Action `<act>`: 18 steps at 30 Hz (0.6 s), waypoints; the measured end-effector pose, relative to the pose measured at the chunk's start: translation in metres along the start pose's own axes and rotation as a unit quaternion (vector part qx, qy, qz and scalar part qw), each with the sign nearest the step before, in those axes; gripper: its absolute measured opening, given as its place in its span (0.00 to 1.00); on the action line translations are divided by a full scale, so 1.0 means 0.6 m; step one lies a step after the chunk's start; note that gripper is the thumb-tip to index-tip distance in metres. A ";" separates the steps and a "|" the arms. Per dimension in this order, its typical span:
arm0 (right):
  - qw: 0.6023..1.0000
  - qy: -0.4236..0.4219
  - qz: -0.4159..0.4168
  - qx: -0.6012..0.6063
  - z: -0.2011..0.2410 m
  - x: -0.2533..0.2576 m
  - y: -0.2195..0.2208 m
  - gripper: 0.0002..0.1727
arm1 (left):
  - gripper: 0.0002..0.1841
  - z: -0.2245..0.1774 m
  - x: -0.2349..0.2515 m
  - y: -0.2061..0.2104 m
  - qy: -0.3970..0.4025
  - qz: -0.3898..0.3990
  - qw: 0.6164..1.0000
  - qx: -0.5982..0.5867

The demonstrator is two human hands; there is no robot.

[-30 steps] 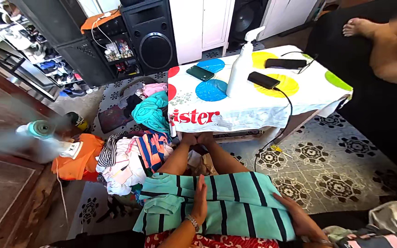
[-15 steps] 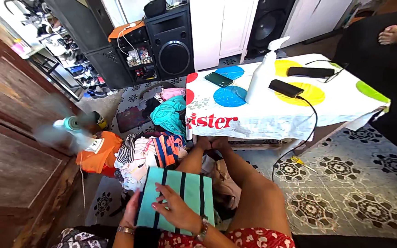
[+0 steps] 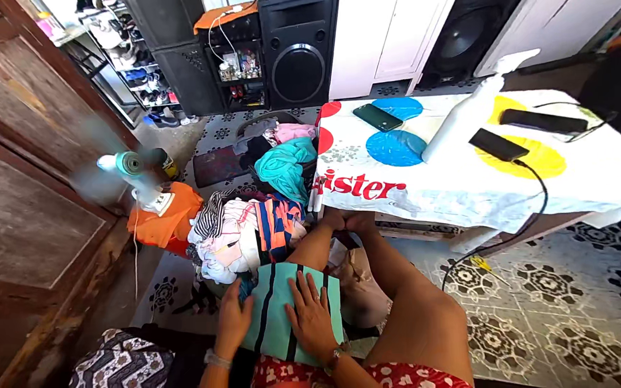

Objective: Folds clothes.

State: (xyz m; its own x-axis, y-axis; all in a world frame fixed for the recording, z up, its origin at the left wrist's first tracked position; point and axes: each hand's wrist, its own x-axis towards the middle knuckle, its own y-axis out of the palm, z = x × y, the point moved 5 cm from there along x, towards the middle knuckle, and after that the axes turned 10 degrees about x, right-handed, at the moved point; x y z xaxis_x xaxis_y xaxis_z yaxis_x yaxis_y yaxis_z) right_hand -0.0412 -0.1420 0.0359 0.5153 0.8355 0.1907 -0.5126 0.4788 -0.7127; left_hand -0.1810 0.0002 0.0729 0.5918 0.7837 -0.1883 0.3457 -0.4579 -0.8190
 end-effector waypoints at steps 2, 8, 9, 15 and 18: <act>1.000 -0.002 -0.010 0.009 0.002 -0.005 -0.001 0.35 | 0.28 -0.097 -0.036 0.026 0.109 -0.043 0.993 0.019; 0.985 0.090 -0.068 0.133 -0.052 -0.016 0.010 0.37 | 0.34 -0.087 0.019 0.141 0.048 0.049 0.997 0.017; 0.979 0.110 -0.068 0.156 -0.058 -0.016 0.011 0.37 | 0.36 -0.067 0.036 0.143 0.021 0.079 0.995 -0.051; 0.881 0.327 -0.058 0.336 -0.125 -0.034 0.004 0.35 | 0.35 -0.036 0.046 0.135 -0.030 0.115 0.981 -0.153; 0.770 0.470 0.008 0.432 -0.180 -0.083 -0.035 0.33 | 0.35 -0.062 -0.001 0.094 0.046 0.000 0.998 0.043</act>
State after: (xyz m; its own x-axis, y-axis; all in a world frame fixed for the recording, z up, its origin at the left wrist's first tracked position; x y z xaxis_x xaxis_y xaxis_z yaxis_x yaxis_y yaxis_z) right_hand 0.0180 -0.2229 -0.0319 0.5650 0.4734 -0.6758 -0.5801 0.8104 0.0827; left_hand -0.1345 -0.0415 0.0472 0.6578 0.7400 -0.1403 0.2847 -0.4167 -0.8633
